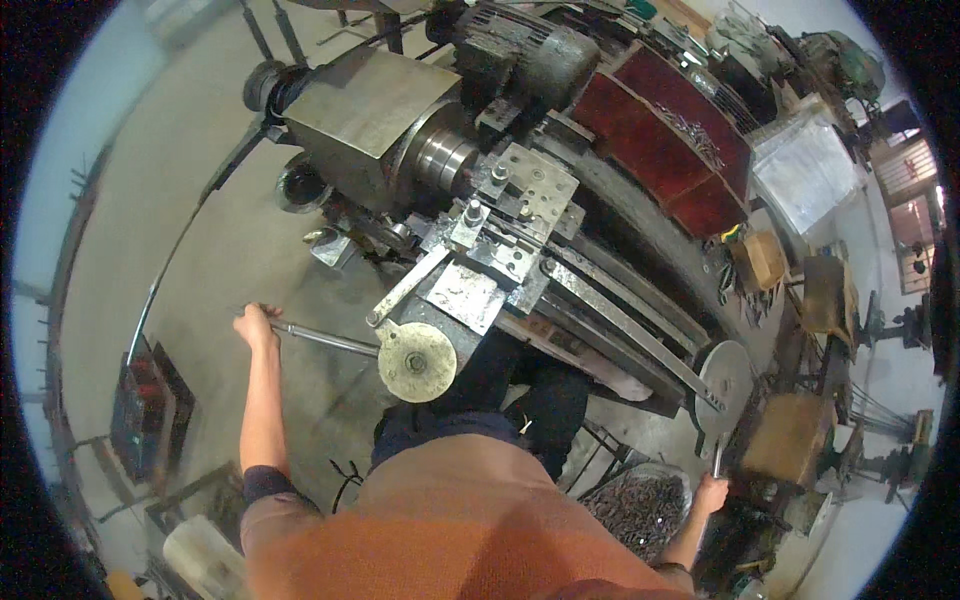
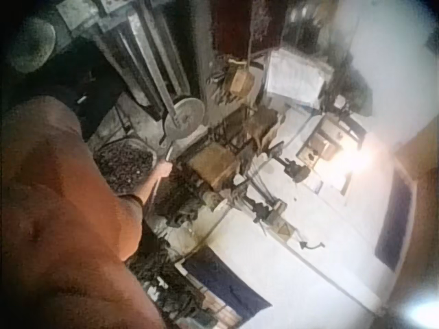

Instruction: The person operates a metal lathe, repeatedly loading small metal rods into the chuck, machining them, and removing the finished pieces. The person places the finished parts into a nearby container and continues the cycle with new rods.

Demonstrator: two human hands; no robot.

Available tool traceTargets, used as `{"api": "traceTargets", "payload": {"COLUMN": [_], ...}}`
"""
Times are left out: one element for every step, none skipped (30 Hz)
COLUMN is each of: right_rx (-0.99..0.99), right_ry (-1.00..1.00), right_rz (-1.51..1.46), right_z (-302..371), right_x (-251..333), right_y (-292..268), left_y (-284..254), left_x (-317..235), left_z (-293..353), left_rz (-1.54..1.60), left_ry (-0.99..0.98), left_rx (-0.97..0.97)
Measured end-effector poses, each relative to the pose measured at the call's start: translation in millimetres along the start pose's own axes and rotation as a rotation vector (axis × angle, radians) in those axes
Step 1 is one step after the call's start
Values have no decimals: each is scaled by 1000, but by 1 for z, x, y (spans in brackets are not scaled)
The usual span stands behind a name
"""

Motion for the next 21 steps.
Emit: {"api": "traceTargets", "payload": {"right_rx": [46,89,70,50,-55,-66,-42,-16,1,21,24,-140,-294,-446,-452,-376,-301,-227,-91,-101,-75], "right_ry": [-13,-20,-41,-65,-96,-117,-88,-62,-49,-34,0,-55,-115,-178,-195,-169,-144,-117,-80,-152,-131], "right_rz": [-2,6,49,96,122,120,148,182,175,169,168,167,162,160,123,-16,-157,-294,-417,-402,-415], "right_z": [-18,-32,-43,-57,-72,-84,-91,-92,-96,-100,-96,-87,-74,-61,-48,-35,-21,-5,19,26,40], "right_x": [-3,-9,-12,-16,-28,-20,-6,12,14,14,8,10,15,21,24,31,47,63,78,62,58], "right_y": [9,10,13,13,18,13,2,-11,-13,-8,-8,-10,-9,-12,-9,-8,-12,-20,-33,-5,6], "left_y": [-2,-4,-4,-7,-20,-26,-24,-21,-8,11,49,87,113,131,148,161,171,181,195,202,211], "left_x": [-5,-8,-12,-13,4,-1,-10,-15,-6,1,1,-1,-5,-6,-2,4,18,34,44,48,56], "left_z": [0,0,-3,-12,-54,-81,-102,-120,-156,-182,-167,-130,-104,-86,-81,-82,-92,-102,-105,-109,-104], "left_rz": [-76,-138,-194,-252,-407,-604,-798,-990,-1135,-1278,-1289,-1298,-1352,-1411,-1432,-1455,-1546,-1636,-1718,-1658,-1592], "left_ry": [-4,-29,-53,-79,-79,171,425,677,648,616,713,810,817,818,904,990,983,972,968,948,928], "left_rx": [12,78,152,224,159,51,-60,-179,-27,130,234,330,387,443,460,472,530,592,670,655,652]}}
Point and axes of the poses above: each hand's wrist, its own z-axis away from the middle knuckle, its own y-axis out of the palm, x = y × z, the point moved 5 cm from there along -z, towards the middle knuckle, and after that the axes turned 7 degrees about -y, right-handed, at the moved point
